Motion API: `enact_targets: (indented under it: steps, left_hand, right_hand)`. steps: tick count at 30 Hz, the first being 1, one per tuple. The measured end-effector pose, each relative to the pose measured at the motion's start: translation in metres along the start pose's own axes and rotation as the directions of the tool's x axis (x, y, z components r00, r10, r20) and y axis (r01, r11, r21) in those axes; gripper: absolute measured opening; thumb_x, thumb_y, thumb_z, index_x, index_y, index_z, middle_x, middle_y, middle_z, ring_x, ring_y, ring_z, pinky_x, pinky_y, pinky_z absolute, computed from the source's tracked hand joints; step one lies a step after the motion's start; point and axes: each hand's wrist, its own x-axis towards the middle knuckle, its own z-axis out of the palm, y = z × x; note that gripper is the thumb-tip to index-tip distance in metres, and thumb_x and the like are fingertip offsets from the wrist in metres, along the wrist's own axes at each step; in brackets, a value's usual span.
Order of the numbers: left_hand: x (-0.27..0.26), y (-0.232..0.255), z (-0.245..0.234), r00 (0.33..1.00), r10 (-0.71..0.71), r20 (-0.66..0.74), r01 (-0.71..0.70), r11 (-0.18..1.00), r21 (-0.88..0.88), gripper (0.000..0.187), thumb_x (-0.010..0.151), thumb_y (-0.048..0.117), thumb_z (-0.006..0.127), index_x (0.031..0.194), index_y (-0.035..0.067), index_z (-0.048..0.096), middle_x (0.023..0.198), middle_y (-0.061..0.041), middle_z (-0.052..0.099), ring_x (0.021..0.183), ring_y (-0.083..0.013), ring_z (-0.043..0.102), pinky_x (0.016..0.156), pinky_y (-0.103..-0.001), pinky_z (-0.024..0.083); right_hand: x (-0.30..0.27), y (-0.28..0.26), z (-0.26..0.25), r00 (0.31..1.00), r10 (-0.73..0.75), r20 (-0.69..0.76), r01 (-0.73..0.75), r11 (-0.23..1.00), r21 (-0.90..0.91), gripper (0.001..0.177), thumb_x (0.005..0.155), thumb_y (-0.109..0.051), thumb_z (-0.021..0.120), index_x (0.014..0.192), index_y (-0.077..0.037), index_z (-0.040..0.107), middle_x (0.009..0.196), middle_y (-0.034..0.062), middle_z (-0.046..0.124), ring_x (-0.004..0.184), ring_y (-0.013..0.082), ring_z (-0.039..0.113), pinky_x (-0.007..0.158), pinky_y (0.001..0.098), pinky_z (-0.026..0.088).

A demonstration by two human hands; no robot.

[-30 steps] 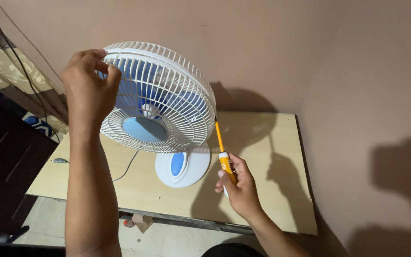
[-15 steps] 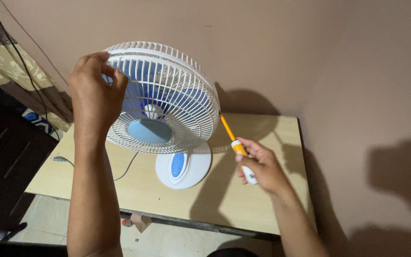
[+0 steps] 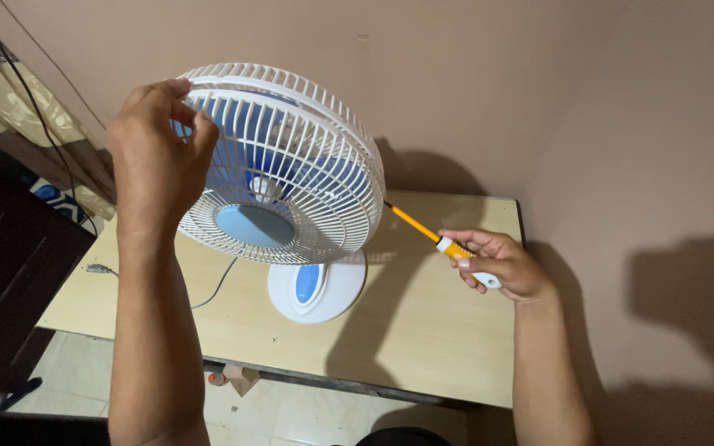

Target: The person uses a screwdriver to loosen the screws on the front grill of a table fan. They then remove the grill and unscrew the central nut to detach the fan blades from the motor.

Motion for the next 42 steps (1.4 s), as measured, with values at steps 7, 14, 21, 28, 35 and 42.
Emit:
enact_targets:
  steps: [7,14,21,28,35,42]
  left_hand:
    - [-0.003,0.006,-0.007,0.999,-0.004,0.044,0.006,0.999,-0.050,0.015,0.097,0.005,0.074,0.093,-0.007,0.066,0.133,-0.025,0.069,0.104,-0.0349,0.074,0.079,-0.039,0.060]
    - [-0.006,0.006,-0.008,0.998,0.060,0.022,-0.059,0.997,-0.042,0.014,0.099,0.005,0.076,0.093,-0.005,0.067,0.133,-0.026,0.068,0.119,-0.0388,0.070,0.088,-0.041,0.060]
    - [0.006,0.009,-0.010,0.992,-0.087,0.091,0.089,0.996,-0.022,0.014,0.088,0.006,0.076,0.080,-0.003,0.071,0.123,-0.022,0.072,0.093,-0.0328,0.074,0.079,-0.039,0.057]
    - [0.016,0.008,-0.004,0.989,0.147,-0.009,-0.147,0.988,0.043,0.007,0.079,0.003,0.075,0.081,-0.003,0.072,0.097,-0.025,0.071,0.082,-0.0365,0.071,0.077,-0.041,0.058]
    - [0.013,0.015,0.004,0.996,-0.063,-0.056,0.064,0.998,0.019,0.014,0.074,0.003,0.075,0.069,-0.004,0.064,0.074,-0.023,0.066,0.061,-0.0367,0.065,0.059,-0.044,0.054]
    - [0.016,0.011,-0.007,0.993,-0.114,0.022,0.116,0.990,-0.078,0.022,0.075,0.013,0.081,0.070,-0.002,0.065,0.070,-0.017,0.068,0.059,-0.0309,0.068,0.059,-0.041,0.055]
  right_hand:
    - [-0.005,0.056,-0.002,0.976,-0.210,0.052,0.178,0.916,0.360,0.063,0.089,-0.007,0.068,0.147,0.004,0.047,0.101,0.0100,0.061,0.068,0.0135,0.058,0.053,0.0252,0.046]
    - [0.006,0.055,0.051,0.957,-0.261,-0.128,0.290,0.891,0.349,0.056,0.090,-0.006,0.066,0.142,-0.001,0.049,0.105,0.0083,0.060,0.071,0.0135,0.058,0.057,0.0267,0.048]
    - [0.039,0.020,0.102,0.830,-0.424,-0.361,0.391,0.905,-0.165,0.049,0.093,-0.006,0.067,0.138,-0.003,0.049,0.119,0.0096,0.065,0.081,0.0088,0.064,0.062,0.0245,0.054]
    - [0.064,0.004,0.136,0.673,-0.617,-0.408,0.561,0.785,-0.262,0.054,0.092,-0.003,0.072,0.139,-0.002,0.045,0.147,0.0110,0.055,0.085,0.0050,0.060,0.065,0.0200,0.053]
    - [0.072,0.014,0.160,0.619,-0.601,-0.506,0.539,0.793,-0.283,0.051,0.095,-0.006,0.071,0.137,-0.002,0.043,0.148,0.0157,0.058,0.092,0.0089,0.069,0.065,0.0211,0.054]
    - [0.075,0.029,0.172,0.551,-0.621,-0.557,0.529,0.776,-0.343,0.054,0.095,-0.005,0.073,0.140,-0.001,0.042,0.146,0.0158,0.058,0.092,0.0121,0.069,0.067,0.0224,0.055]
